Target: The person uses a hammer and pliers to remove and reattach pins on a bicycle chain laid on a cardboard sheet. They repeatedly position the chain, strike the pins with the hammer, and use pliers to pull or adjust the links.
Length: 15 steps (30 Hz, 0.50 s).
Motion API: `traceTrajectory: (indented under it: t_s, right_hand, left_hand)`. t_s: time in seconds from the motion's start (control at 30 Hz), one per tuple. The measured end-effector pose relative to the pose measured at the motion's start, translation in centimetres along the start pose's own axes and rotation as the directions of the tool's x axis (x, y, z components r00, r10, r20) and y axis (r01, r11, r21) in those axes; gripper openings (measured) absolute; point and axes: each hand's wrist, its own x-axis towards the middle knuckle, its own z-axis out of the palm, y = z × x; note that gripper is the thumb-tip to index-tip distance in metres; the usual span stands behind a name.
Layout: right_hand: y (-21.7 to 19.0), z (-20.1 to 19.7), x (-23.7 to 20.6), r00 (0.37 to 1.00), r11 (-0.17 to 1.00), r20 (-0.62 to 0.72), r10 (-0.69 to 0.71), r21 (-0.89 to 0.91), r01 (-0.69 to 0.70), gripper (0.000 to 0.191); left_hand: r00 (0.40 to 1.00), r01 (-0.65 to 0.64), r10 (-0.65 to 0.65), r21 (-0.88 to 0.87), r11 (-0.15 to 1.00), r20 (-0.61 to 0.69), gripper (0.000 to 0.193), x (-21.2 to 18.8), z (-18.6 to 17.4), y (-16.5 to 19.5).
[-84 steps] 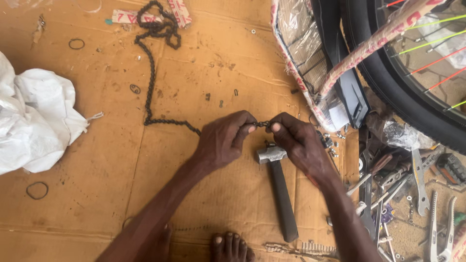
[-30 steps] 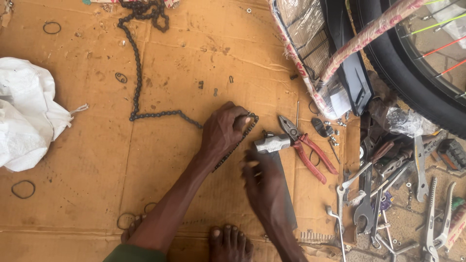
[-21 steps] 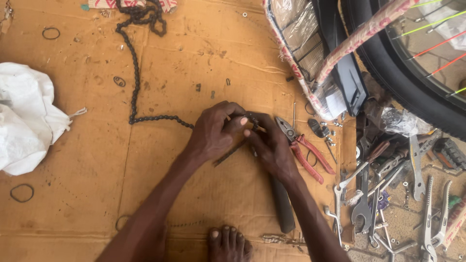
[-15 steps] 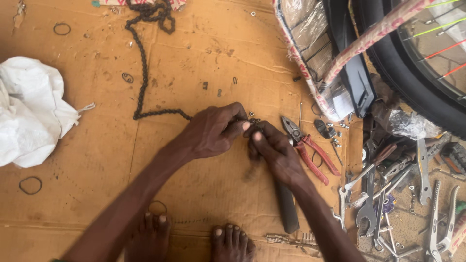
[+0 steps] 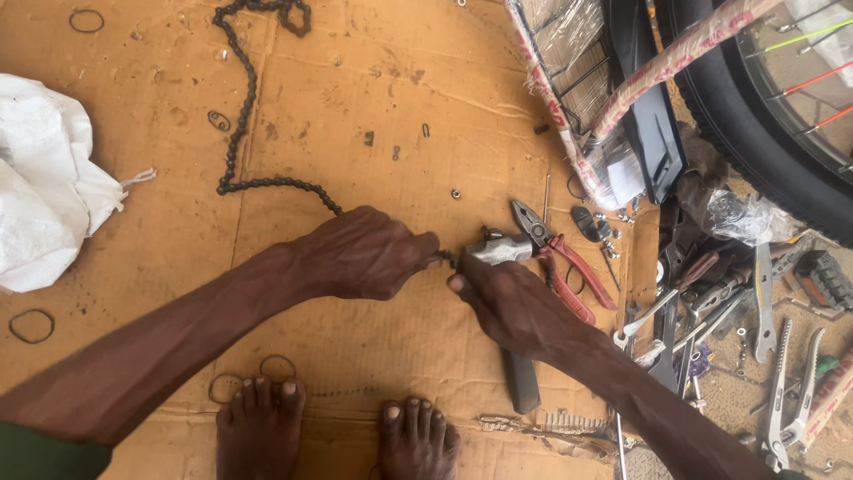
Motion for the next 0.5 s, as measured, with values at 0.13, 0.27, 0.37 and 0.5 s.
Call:
traceTrajectory:
  t_s: [0.13, 0.27, 0.37, 0.5]
  right_hand:
    - [0.3, 0.4, 0.3, 0.984, 0.996, 0.173, 0.033, -0.09, -0.018, 0.04]
    - [0.7, 0.2, 0.4, 0.964, 0.993, 0.265, -0.015, -0.11, 0.046, 0.036]
    - [0.6, -0.7, 0.7, 0.966, 0.971, 0.161, 0.201, -0.162, -0.175, 0.027]
    - [0.4, -2.2, 0.3, 0.967, 0.986, -0.25, -0.039, 0.149, 0.078, 0.03]
  left_hand:
    - [0.99, -0.01, 0.001, 0.067, 0.998, 0.14, 0.02, 0.2, 1.9, -0.9]
    - [0.986, -0.076, 0.066, 0.058, 0.995, 0.153, 0.018, 0.6, 2.5, -0.9]
    - [0.994, 0.051, -0.049, -0.021, 0.998, 0.1, 0.031, 0.9, 1.5, -0.8]
    - [0.983, 0.141, -0.17, -0.309, 0.94, -0.068, 0.032, 0.7, 0.2, 0.3]
